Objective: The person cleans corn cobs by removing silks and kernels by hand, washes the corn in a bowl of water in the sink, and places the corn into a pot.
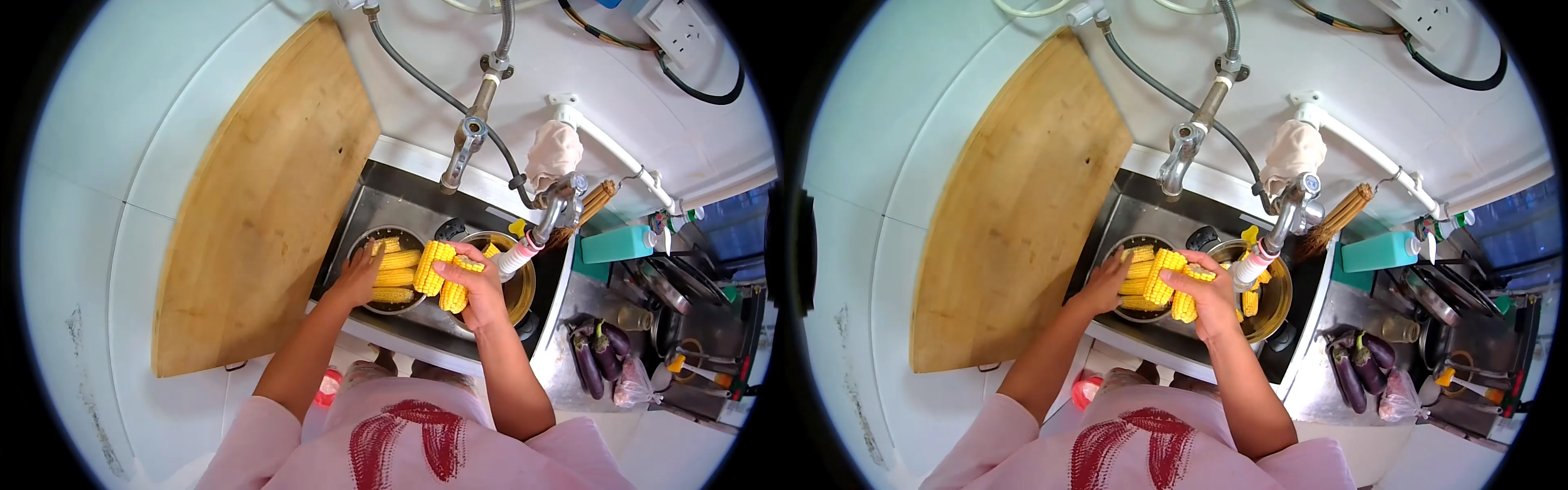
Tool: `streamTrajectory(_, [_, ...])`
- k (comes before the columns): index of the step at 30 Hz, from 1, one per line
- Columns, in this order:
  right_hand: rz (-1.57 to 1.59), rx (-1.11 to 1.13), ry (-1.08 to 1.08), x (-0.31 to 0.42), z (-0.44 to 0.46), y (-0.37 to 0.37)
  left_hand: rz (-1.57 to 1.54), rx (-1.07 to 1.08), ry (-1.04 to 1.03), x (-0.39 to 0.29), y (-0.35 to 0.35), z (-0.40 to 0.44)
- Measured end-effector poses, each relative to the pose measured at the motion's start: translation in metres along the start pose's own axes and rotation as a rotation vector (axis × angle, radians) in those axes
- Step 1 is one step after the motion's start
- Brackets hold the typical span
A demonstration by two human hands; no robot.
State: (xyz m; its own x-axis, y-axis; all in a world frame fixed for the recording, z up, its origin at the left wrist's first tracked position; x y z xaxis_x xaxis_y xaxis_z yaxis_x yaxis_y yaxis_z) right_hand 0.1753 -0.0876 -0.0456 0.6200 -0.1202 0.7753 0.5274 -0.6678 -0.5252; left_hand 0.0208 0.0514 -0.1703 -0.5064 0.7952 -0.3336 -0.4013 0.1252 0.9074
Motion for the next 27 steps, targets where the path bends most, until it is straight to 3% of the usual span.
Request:
streamTrajectory(1, [-0.002, -0.003, 0.0, -0.002, 0.001, 0.003, 0.149, -0.088, -0.048, 0.001, -0.007, 0.0])
streamTrajectory(3, [-0.014, -0.057, 0.003, -0.005, 0.002, 0.009, -0.346, 0.462, 0.514, 0.026, -0.036, 0.01])
streamTrajectory(6, [-0.1, -0.115, -0.033, -0.008, -0.001, 0.013, -0.134, 0.498, 0.586, 0.028, -0.059, 0.022])
streamTrajectory(8, [-0.228, -0.08, 0.048, -0.019, 0.005, 0.022, -0.195, 0.575, 0.589, 0.047, -0.114, 0.015])
streamTrajectory(10, [-0.304, -0.096, 0.107, -0.032, 0.01, 0.02, 0.093, 0.389, 0.428, 0.056, -0.144, -0.002])
streamTrajectory(12, [-0.244, -0.098, 0.077, -0.051, 0.019, 0.024, 0.097, 0.509, 0.567, 0.051, -0.176, -0.024])
streamTrajectory(14, [-0.113, -0.163, 0.012, -0.064, 0.023, 0.025, 0.172, 0.544, 0.432, 0.045, -0.191, -0.039])
streamTrajectory(15, [-0.089, -0.132, -0.005, -0.067, 0.026, 0.024, 0.012, 0.695, 0.453, 0.053, -0.17, -0.028])
streamTrajectory(16, [-0.085, -0.131, -0.013, -0.067, 0.027, 0.024, 0.017, 0.701, 0.459, 0.059, -0.166, -0.019])
streamTrajectory(18, [-0.061, -0.149, -0.039, -0.066, 0.026, 0.023, 0.015, 0.969, 0.656, 0.067, -0.163, -0.015])
streamTrajectory(19, [-0.076, -0.136, -0.008, -0.066, 0.026, 0.023, 0.106, 0.814, 0.684, 0.054, -0.156, -0.015])
streamTrajectory(20, [-0.075, -0.14, -0.008, -0.063, 0.024, 0.022, 0.107, 0.817, 0.68, 0.046, -0.15, -0.017])
streamTrajectory(22, [-0.008, -0.114, -0.026, -0.055, 0.024, 0.017, 0.439, 0.881, 0.303, 0.003, -0.074, 0.006])
streamTrajectory(23, [0.024, -0.089, -0.043, -0.053, 0.025, 0.015, 0.215, 0.678, 0.307, 0.002, -0.061, 0.001])
streamTrajectory(25, [0.056, -0.072, -0.09, -0.042, 0.022, 0.009, 0.108, 0.468, 0.298, -0.019, -0.008, 0.005])
streamTrajectory(26, [0.086, -0.055, -0.135, -0.039, 0.022, 0.006, 0.114, 0.467, 0.3, -0.028, 0.014, 0.006])
streamTrajectory(27, [0.067, -0.033, -0.139, -0.039, 0.022, 0.006, -0.094, 0.292, 0.361, -0.036, 0.041, 0.009])
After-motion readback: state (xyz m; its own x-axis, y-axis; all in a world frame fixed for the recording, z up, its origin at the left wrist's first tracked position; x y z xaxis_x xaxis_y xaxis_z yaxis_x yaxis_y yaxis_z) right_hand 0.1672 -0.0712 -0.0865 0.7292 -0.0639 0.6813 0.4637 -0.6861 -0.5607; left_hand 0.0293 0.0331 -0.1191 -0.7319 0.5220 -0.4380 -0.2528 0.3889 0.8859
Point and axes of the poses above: each hand's wrist, its own z-axis towards the middle knuckle, its own y-axis out of the back of the hand, x = y × z, the point moved 3 cm from there along z, towards the middle knuckle, and after that the axes turned 9 degrees about y, right-handed, at the moved point
